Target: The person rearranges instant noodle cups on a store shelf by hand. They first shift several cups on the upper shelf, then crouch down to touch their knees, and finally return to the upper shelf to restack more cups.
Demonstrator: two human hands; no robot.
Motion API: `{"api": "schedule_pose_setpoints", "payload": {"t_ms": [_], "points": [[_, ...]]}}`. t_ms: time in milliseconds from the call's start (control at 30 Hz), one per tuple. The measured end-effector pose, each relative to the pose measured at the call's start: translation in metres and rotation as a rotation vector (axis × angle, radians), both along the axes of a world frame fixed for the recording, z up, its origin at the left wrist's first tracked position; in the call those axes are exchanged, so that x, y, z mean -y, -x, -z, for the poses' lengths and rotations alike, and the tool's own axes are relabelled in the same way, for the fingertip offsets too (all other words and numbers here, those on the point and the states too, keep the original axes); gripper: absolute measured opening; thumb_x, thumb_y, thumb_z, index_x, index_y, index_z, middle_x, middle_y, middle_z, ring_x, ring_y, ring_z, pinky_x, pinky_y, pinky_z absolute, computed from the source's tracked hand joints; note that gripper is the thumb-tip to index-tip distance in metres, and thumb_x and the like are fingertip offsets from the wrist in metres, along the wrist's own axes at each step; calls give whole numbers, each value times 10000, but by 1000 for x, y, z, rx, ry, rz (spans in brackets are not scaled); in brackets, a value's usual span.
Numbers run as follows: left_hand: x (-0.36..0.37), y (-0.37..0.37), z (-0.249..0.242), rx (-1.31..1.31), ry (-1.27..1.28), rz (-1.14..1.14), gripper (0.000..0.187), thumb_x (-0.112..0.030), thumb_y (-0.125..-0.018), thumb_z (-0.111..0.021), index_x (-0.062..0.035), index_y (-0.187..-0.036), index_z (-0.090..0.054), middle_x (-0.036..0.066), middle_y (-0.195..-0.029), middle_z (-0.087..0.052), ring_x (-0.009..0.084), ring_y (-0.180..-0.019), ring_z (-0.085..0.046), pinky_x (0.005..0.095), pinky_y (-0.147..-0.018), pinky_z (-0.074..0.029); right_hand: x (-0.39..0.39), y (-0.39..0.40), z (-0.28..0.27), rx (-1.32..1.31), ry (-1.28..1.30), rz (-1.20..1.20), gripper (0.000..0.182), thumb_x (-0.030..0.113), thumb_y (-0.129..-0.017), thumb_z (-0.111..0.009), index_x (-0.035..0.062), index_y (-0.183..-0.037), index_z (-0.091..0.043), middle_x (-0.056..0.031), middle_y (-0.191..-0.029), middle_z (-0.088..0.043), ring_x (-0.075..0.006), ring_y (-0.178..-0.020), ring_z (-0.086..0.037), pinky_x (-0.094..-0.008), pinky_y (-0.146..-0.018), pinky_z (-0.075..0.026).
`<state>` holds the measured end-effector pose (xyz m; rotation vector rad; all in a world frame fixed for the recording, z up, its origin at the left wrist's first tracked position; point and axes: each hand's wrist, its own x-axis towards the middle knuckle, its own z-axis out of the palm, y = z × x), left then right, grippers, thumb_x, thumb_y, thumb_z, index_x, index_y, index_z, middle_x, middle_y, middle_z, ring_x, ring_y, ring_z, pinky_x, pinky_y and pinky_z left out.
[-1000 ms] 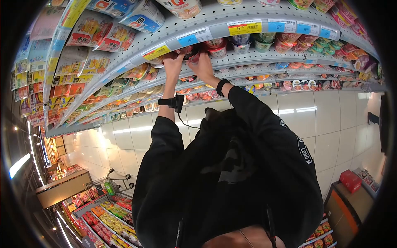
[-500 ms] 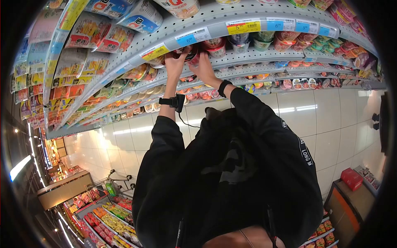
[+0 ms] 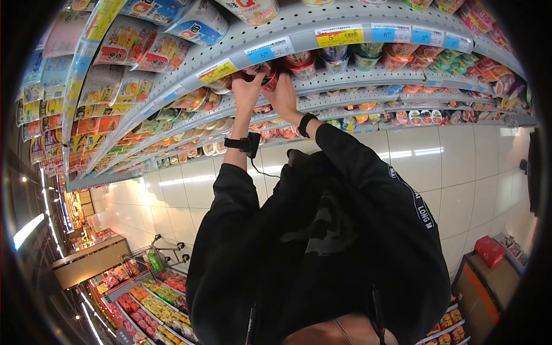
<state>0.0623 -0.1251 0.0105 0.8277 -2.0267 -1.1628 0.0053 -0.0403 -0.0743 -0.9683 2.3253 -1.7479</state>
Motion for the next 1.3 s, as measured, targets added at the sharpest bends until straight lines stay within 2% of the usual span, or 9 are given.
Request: {"api": "schedule_pose_setpoints", "payload": {"t_ms": [233, 300, 467, 733, 867, 1033, 1133, 1200, 1300], "points": [[-7, 3, 8, -108, 61, -83, 554, -240, -762, -869, 61, -1139, -595, 151, -1059, -701, 220, -914, -649, 338, -863, -505, 3, 0, -8, 6, -38, 24, 662, 161, -731, -834, -77, -1220, -457, -297, -1113, -530, -482, -983, -585, -530, -831, -491], [0, 1, 7, -86, 106, -3, 462, -187, -806, -854, 41, -1091, -569, 68, -974, -669, 116, -800, -583, 281, -730, -472, 5, 2, 2, -6, -25, -34, 680, 170, -729, -837, -79, -1233, -454, -305, -1142, -522, -486, -1005, -577, -529, -857, -488], [6, -3, 8, -83, 51, -3, 434, -185, -806, -852, 43, -1082, -607, 75, -972, -689, 121, -792, -584, 288, -740, -475, 7, 14, 17, -19, -11, -167, 714, 198, -729, -835, -91, -1254, -447, -315, -1190, -516, -494, -1054, -559, -525, -917, -476], [8, -4, -1, -44, 69, 71, 348, -187, -830, -831, 49, -1019, -658, 61, -893, -691, 130, -760, -586, 301, -701, -478, 12, 5, -1, 89, -61, 37, 625, 179, -718, -826, -90, -1156, -471, -307, -1138, -550, -497, -1051, -566, -526, -864, -494], [7, -9, -4, -52, -6, 121, 397, -154, -814, -836, 68, -1070, -628, 105, -972, -707, 173, -847, -638, 323, -799, -502, 16, 2, -1, 272, 72, 3, 573, 194, -715, -829, -80, -1084, -485, -298, -1094, -568, -492, -1039, -572, -532, -856, -490], [19, -12, 15, 67, -127, 150, 476, -163, -827, -842, 74, -1150, -585, 118, -1040, -694, 163, -882, -623, 318, -821, -502, 19, -3, -1, 38, -60, 182, 586, 237, -719, -838, -82, -1068, -491, -264, -1025, -565, -448, -1008, -563, -513, -865, -464], [8, 0, 18, -103, 13, 121, 574, -193, -818, -862, 76, -1212, -543, 128, -1110, -665, 175, -940, -607, 312, -863, -493, 21, -4, 4, -94, -71, 190, 591, 246, -728, -839, -84, -1076, -494, -258, -1006, -561, -435, -1000, -558, -499, -868, -454], [3, 6, 15, -156, 56, 45, 686, -217, -794, -882, 78, -1280, -497, 147, -1178, -640, 201, -999, -599, 316, -916, -476, 17, -5, 5, -77, -90, 147, 593, 243, -734, -837, -88, -1085, -492, -265, -1018, -560, -439, -1008, -558, -499, -877, -454], [11, 11, 27, -153, 21, 11, 675, -230, -775, -893, 83, -1248, -528, 146, -1156, -652, 213, -1013, -601, 325, -939, -466, 10, 0, 3, -17, -75, 73, 593, 233, -744, -833, -95, -1098, -489, -277, -1046, -558, -446, -1026, -559, -499, -893, -455]]}}
